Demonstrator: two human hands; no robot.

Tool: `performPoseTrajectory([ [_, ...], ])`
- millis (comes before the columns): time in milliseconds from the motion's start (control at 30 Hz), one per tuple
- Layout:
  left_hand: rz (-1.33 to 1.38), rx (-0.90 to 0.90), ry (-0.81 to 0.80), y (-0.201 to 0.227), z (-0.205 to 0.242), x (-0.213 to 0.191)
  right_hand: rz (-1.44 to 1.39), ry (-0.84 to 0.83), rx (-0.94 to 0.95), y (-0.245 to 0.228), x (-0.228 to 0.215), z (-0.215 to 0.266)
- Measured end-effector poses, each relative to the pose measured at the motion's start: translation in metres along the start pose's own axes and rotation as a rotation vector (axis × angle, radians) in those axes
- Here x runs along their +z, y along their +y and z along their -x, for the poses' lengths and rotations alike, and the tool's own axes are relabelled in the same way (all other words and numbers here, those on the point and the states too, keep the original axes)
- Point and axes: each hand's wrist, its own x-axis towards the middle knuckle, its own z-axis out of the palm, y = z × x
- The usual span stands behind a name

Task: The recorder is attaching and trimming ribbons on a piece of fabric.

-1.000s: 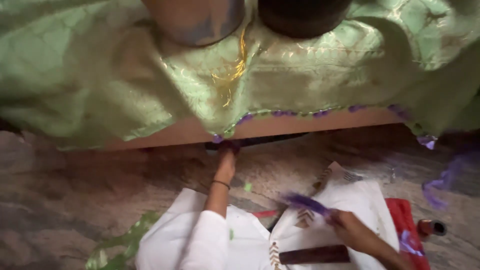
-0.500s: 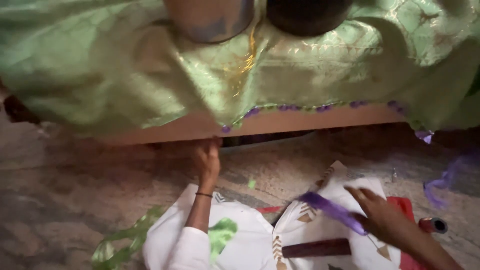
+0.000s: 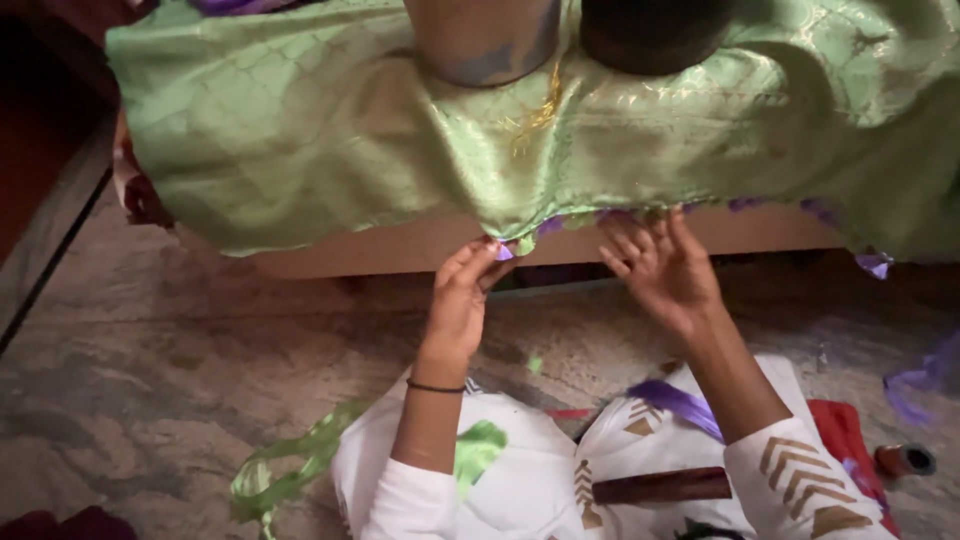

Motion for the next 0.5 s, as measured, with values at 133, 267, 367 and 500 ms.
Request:
performPoseTrajectory([
  [133, 0.027, -0.014, 0.004, 0.004, 0.002, 0.01, -0.085, 0.06, -0.071, -0.007, -0.01, 0.002],
  [267, 0.006, 0.028, 0.051, -0.012, -0.003, 0.006, -0.32, 0.003, -0.114, -0.016, -0.043, 0.001],
  [367, -0.009, 0.161, 0.014, -0.038, -0.011, -0.009, -0.383, 0.001, -0.182, -0.033, -0.033, 0.012],
  [500, 0.203, 0.153, 0.007, -0.047, -0.007, 0.023, -0.274, 0.201, -0.285, -0.058, -0.011, 0.027],
])
